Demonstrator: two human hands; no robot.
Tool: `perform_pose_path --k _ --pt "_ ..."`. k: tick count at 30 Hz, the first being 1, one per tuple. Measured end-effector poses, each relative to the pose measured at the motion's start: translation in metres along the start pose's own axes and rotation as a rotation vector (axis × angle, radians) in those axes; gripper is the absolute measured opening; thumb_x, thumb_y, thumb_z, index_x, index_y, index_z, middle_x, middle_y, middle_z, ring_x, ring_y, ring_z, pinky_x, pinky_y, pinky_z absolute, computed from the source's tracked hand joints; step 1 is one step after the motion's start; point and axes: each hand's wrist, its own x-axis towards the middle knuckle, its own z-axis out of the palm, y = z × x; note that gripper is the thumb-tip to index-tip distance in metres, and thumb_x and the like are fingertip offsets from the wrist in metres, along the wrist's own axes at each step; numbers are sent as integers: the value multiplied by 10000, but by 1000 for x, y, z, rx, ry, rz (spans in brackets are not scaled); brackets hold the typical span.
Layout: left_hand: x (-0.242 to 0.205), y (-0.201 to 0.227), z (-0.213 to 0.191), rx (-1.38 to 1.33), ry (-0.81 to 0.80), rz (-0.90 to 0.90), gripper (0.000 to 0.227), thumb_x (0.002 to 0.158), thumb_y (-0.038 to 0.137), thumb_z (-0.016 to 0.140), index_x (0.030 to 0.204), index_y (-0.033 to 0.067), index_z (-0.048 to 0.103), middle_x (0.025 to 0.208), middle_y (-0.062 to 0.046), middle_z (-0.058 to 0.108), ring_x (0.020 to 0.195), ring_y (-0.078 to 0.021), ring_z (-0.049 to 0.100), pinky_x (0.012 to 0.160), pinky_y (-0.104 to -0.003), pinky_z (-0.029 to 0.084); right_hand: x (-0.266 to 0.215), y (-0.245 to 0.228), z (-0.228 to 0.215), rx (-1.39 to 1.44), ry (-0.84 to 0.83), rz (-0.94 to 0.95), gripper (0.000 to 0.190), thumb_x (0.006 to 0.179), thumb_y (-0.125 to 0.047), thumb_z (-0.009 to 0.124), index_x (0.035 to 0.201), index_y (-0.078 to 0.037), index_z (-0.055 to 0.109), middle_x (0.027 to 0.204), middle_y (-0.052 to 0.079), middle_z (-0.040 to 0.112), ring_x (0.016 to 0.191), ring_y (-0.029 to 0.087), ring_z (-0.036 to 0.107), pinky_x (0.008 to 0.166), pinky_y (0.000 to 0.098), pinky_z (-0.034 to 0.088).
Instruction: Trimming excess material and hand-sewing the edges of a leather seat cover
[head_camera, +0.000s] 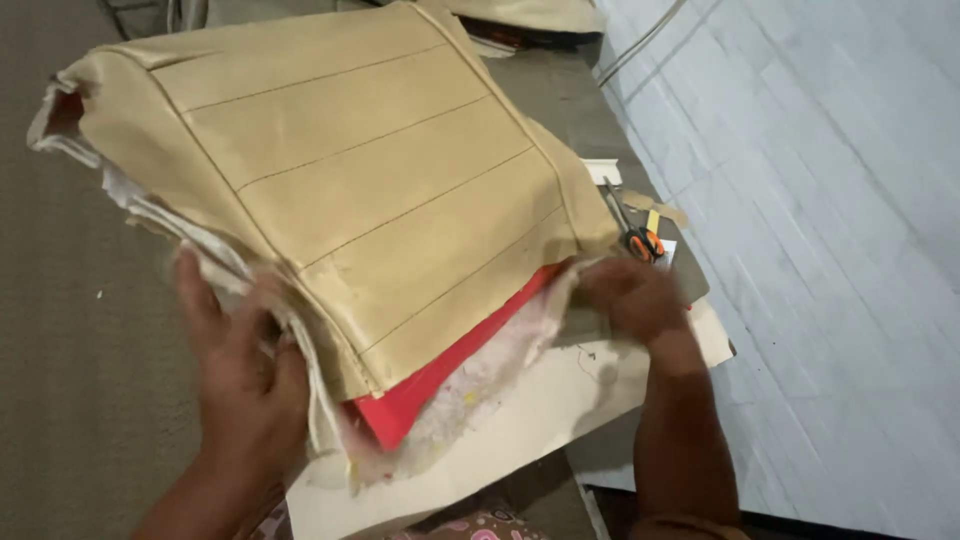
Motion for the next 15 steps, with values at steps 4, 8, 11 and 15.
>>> perform_pose_path --k 4,8,11,15 --pt "-2 7 2 -507 64 -398 833 858 165 333 1624 155 6 1736 -171 -44 1593 -387 11 1221 -579 102 100 39 -19 128 620 -251 289 971 -419 550 1103 -164 582 1172 57 614 1064 228 597 910 387 458" --pt "-1 -4 10 -476 -37 -433 942 845 536 441 1629 264 -4 1751 -143 -54 1600 -371 42 1206 -581 141 126 -18 -5 90 39 -14 859 953 -668 244 1542 -75 440 1626 139 411 1508 279 379 1226 425 240" --pt "15 42 11 -319 -78 -593 1147 746 419 670 1624 273 -53 1753 -126 -50 1549 -423 90 1167 -666 221 101 -42 8 923 -86 93 674 902 -556 531 1371 -83 630 1275 128 727 1134 260 709 946 408 601" --pt "16 27 8 -500 22 -493 1021 815 171 679 1638 268 84 1643 -253 314 1352 -385 499 1014 -499 525 72 -31 23 969 17 9 496 948 -461 591 1212 -59 709 1108 153 768 963 305 757 818 436 625"
